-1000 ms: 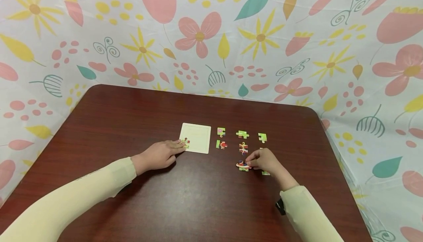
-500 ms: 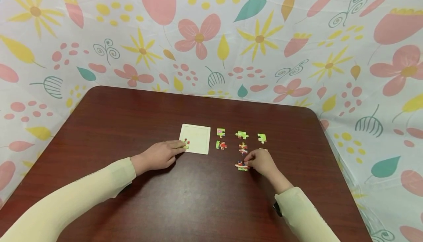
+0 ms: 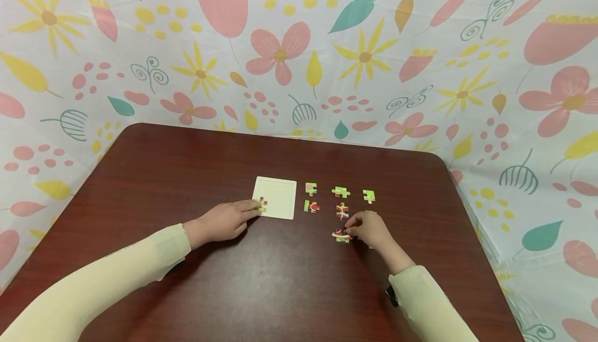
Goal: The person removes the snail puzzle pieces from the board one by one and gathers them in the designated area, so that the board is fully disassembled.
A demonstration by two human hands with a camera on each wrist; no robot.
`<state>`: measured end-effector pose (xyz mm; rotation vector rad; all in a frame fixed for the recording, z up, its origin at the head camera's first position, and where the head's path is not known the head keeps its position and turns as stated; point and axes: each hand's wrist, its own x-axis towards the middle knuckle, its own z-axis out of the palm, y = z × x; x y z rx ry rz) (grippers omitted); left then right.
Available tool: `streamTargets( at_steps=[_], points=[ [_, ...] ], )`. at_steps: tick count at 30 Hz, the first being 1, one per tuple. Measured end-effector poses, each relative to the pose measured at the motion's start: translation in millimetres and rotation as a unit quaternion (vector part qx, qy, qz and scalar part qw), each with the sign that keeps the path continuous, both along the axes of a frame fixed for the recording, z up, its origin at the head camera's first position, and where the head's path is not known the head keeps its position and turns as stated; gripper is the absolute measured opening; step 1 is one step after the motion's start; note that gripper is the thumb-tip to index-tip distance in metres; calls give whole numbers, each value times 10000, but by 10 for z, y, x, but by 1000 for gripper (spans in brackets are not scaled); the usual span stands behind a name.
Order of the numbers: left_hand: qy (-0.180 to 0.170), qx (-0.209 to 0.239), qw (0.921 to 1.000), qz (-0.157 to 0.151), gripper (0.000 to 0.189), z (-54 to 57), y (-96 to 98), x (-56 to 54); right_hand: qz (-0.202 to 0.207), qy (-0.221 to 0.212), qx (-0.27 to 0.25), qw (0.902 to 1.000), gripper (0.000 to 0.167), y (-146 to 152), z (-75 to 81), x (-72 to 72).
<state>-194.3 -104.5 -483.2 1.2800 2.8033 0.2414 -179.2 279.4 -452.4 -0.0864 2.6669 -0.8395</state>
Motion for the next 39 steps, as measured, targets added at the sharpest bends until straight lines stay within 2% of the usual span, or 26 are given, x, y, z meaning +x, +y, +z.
streamTargets(
  at_steps=[4, 8, 13, 19, 25, 30, 34, 39],
  points=[
    [47, 53, 10000, -2, 40, -13, -7, -1, -184, -62, -137, 9997, 11, 11, 46, -23],
    [41, 42, 10000, 61, 40, -13, -48, 6, -239, 60, -219, 9995, 14, -65, 112, -70],
    [20, 14, 9998, 213, 41, 1, -129, 40, -168, 318, -453, 9983, 21, -337, 150, -127],
    [44, -17, 9999, 159, 43, -25, -180, 63, -216, 473, -850, 9950, 24, -690, 83, -205],
    [12, -26, 9998, 181, 45, -25, -197, 69, -507, 374, -1412, 9880, 27, -976, 25, -269],
    [-29, -76, 9998, 170, 45, -19, -221, 84, -715, 145, -2033, 9764, 27, -1155, -51, -312],
    [-6, -152, 9998, 108, 45, -3, -218, 84, -747, 29, -2268, 9711, 28, -1270, -94, -339],
    [117, -383, 9992, -45, 44, 32, -178, 60, -590, -142, -2386, 9692, 30, -1425, -118, -367]
  ],
)
